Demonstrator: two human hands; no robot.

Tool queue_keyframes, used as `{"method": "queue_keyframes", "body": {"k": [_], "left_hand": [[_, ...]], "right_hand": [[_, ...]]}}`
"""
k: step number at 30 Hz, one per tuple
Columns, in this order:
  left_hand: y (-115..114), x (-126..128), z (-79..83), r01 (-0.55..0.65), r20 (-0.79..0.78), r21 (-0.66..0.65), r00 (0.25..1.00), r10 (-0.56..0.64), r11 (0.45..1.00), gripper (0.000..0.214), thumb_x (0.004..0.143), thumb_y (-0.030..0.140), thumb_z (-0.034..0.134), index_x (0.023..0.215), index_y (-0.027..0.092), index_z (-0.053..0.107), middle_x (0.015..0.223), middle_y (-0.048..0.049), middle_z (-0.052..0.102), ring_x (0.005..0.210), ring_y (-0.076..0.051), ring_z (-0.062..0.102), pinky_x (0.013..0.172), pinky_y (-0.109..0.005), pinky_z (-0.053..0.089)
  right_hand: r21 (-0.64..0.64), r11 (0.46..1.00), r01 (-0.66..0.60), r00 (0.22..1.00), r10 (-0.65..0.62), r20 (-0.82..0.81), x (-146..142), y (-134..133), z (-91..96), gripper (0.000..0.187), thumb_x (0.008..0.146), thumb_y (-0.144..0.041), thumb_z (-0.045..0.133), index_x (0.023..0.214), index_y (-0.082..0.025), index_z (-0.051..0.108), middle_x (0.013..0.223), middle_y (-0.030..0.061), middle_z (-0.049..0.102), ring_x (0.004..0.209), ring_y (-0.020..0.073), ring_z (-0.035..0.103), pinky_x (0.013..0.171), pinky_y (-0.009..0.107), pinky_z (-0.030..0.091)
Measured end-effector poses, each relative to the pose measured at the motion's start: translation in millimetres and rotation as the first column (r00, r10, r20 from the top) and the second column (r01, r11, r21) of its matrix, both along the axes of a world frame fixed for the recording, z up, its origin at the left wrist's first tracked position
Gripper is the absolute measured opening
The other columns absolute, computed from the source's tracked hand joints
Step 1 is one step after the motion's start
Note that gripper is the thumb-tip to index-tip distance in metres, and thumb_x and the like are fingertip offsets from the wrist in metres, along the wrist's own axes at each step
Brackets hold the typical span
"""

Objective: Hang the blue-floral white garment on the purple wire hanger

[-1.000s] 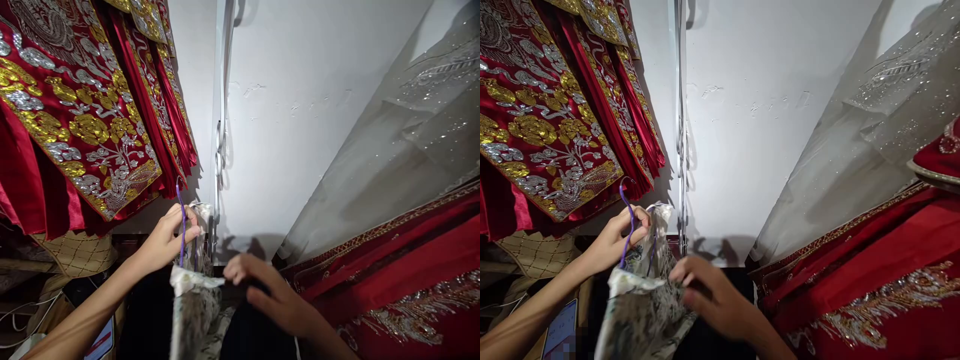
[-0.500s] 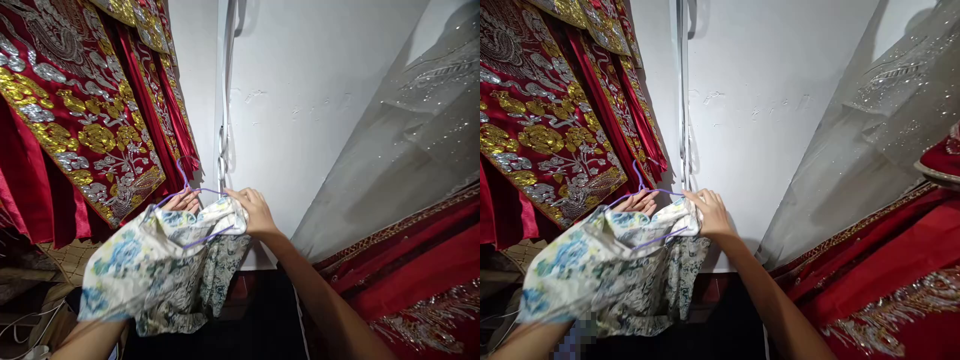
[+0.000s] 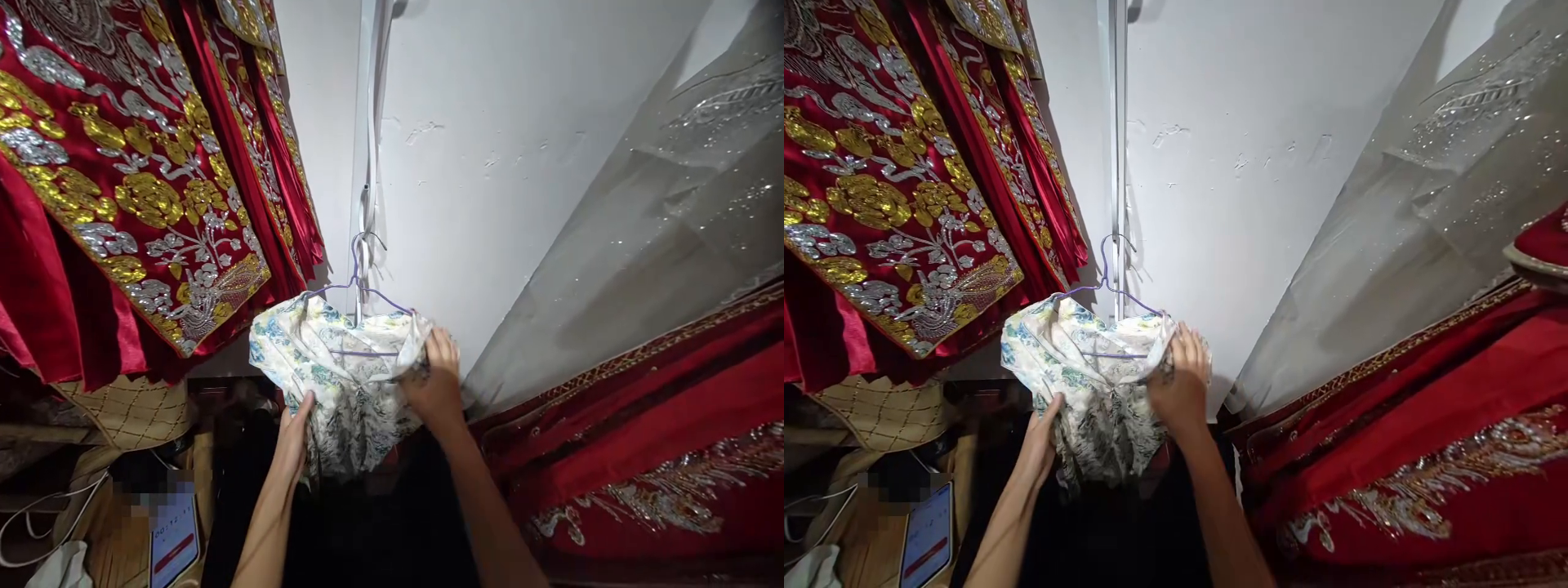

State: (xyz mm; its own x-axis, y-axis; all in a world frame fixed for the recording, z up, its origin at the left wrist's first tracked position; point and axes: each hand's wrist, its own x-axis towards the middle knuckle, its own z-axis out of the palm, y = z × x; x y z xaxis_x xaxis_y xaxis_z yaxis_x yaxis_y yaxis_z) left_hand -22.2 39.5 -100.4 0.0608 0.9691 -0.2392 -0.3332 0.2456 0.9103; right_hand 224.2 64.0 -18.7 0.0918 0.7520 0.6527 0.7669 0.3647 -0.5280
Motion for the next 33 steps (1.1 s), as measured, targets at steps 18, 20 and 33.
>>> {"method": "queue_keyframes", "body": {"k": [18,20,33], "left_hand": [[-16,3,-30.7,-0.675,0.029,0.057,0.738,0.674,0.736,0.04,0.081,0.041,0.073,0.114,0.022,0.06,0.117,-0.0075,0.065,0.121,-0.026,0.059,0.107,-0.043,0.045],[-15,10,-47.6,-0.794,-0.083,0.34,0.509,0.857,0.505,0.042,0.083,0.04,0.071,0.117,0.022,0.055,0.123,-0.0074,0.059,0.123,-0.025,0.055,0.11,-0.044,0.04],[-4,54,-59.9,0.122,-0.597,0.619,0.716,0.363,0.776,0.023,0.097,0.032,0.049,0.081,0.02,0.06,0.083,-0.006,0.062,0.085,-0.021,0.057,0.081,-0.035,0.046]], "right_hand": [[-0.358,0.691,-0.628,0.547,0.064,-0.835,-78,-25,-98.3,0.049,0.087,-0.062,0.054,0.063,-0.02,0.046,0.054,-0.0039,0.045,0.049,0.0095,0.038,0.049,0.025,0.029],[-0.364,0.711,-0.602,0.549,0.038,-0.835,-76,-32,-106.4,0.049,0.087,-0.063,0.054,0.066,-0.019,0.048,0.056,-0.0038,0.046,0.05,0.0093,0.038,0.049,0.024,0.028],[-0.394,0.669,-0.63,0.647,0.174,-0.742,-68,-12,-39.3,0.043,0.089,-0.054,0.054,0.065,-0.019,0.061,0.043,-0.0013,0.054,0.037,0.0109,0.041,0.044,0.025,0.031]]}}
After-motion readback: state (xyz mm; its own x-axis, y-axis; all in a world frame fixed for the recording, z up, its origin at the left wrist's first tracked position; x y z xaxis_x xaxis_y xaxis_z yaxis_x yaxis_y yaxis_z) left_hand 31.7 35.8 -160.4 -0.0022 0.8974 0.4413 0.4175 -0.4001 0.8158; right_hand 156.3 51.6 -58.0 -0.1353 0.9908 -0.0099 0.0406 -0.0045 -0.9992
